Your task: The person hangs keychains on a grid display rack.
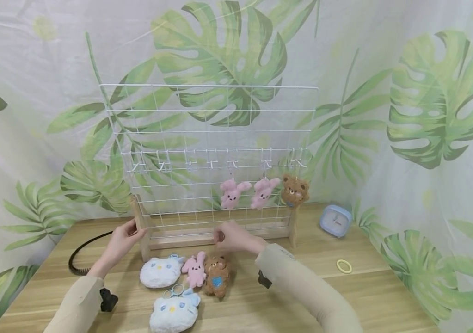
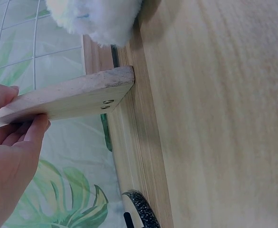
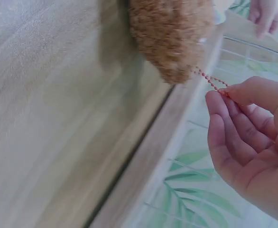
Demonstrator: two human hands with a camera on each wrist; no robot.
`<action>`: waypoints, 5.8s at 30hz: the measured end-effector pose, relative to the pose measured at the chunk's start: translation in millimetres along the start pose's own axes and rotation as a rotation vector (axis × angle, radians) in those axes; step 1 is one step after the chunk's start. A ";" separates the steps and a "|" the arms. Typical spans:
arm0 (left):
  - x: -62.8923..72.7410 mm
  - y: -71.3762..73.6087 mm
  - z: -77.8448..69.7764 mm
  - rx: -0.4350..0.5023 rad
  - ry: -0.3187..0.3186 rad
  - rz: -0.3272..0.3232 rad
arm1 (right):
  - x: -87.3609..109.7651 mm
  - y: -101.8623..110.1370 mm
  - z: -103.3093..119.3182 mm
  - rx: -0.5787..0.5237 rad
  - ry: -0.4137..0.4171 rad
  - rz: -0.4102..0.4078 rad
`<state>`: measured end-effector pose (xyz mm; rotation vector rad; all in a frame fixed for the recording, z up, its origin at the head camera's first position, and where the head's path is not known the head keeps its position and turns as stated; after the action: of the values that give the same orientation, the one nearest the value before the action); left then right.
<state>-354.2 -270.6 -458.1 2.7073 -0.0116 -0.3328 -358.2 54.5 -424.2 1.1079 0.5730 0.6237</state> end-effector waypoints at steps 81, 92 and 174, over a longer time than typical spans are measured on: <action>2.2 -0.2 -0.8 0.033 0.017 0.035 | -35.0 203.1 55.5 0.201 0.028 -0.400; 0.9 -0.9 3.7 0.022 0.012 0.024 | -9.4 207.8 68.5 0.162 0.096 -0.479; 0.2 1.2 4.2 0.035 -0.013 0.016 | -16.2 47.5 75.7 0.084 0.137 -0.321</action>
<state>-355.0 -273.4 -461.4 2.7378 -0.0425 -0.3489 -324.8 10.2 -352.3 1.0278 0.8817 0.3999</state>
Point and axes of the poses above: each hand's wrist, its own x-axis away from the middle knuckle, its own y-axis out of the back of the hand, z = x × y, the point moved 4 cm from there along -x, towards the middle knuckle, and after that the axes turned 10 degrees about x, right-handed, at the moved point
